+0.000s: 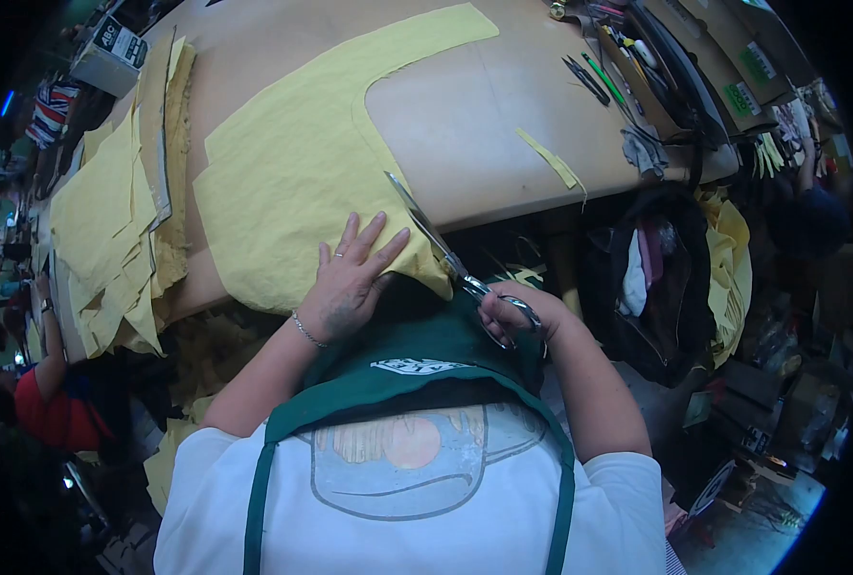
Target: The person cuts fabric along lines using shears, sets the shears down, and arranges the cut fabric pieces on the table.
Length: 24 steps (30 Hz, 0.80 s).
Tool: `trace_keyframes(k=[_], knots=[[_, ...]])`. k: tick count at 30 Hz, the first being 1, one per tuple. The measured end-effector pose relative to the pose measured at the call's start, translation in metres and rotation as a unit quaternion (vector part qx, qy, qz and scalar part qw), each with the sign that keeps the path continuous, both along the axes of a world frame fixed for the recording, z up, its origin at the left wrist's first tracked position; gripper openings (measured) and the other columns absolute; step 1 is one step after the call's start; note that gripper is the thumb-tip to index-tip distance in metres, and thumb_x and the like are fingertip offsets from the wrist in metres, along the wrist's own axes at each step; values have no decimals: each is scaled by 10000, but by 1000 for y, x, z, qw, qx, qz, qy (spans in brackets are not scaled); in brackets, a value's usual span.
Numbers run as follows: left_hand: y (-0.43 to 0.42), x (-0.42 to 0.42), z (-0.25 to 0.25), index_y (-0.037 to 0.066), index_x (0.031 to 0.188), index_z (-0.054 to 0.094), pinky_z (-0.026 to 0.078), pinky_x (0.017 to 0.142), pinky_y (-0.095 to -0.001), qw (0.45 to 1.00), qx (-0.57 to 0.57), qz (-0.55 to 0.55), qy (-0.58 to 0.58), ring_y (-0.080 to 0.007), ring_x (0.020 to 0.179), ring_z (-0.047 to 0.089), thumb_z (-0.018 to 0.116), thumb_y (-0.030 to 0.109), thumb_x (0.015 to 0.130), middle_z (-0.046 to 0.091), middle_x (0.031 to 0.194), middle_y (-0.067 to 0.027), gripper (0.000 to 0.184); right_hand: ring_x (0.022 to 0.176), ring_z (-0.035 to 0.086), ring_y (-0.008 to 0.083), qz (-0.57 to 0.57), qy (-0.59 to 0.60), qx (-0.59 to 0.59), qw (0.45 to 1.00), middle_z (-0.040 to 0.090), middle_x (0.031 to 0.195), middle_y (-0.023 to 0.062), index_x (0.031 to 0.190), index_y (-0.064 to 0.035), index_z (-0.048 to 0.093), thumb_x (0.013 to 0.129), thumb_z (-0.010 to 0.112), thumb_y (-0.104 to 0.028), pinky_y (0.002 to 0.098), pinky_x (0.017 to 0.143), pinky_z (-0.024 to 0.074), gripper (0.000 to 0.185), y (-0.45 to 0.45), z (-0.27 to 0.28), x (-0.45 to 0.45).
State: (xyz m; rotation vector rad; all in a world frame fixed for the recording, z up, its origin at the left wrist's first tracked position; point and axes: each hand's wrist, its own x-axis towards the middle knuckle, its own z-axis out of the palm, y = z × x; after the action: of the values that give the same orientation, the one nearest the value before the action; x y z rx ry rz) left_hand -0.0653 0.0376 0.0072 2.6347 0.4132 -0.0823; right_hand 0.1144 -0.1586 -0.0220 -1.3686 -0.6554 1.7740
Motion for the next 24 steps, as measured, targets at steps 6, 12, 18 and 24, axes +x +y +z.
trace_keyframes(k=[6,12,18,24], knots=[[-5,5,-1,278,1310,293,230,859,-684,999,32,9,11,-423,1254,171,447,197,856,208,1377,-125,486,508,509,108,22,-37,-4,999,494,589,18,724,-62,453,665,515,-683,231,469,436,627,8,8,-1],[-9,9,0,288,1308,291,236,851,-682,999,39,18,16,-426,1253,173,435,218,863,217,1375,-124,473,517,524,111,13,-66,-21,998,500,590,21,736,-63,449,621,511,-717,234,473,445,667,12,1,-6],[-11,9,-1,286,1308,292,241,844,-682,999,41,20,18,-427,1254,170,448,226,858,218,1376,-123,480,505,523,113,4,-62,-21,998,498,585,21,739,-61,455,583,509,-745,237,460,445,704,19,3,-7],[-11,9,0,279,1308,295,249,841,-678,999,44,17,15,-424,1255,171,452,224,856,217,1376,-123,482,502,523,114,16,-104,-33,994,494,583,21,741,-56,470,588,511,-746,236,461,444,708,21,7,-6]])
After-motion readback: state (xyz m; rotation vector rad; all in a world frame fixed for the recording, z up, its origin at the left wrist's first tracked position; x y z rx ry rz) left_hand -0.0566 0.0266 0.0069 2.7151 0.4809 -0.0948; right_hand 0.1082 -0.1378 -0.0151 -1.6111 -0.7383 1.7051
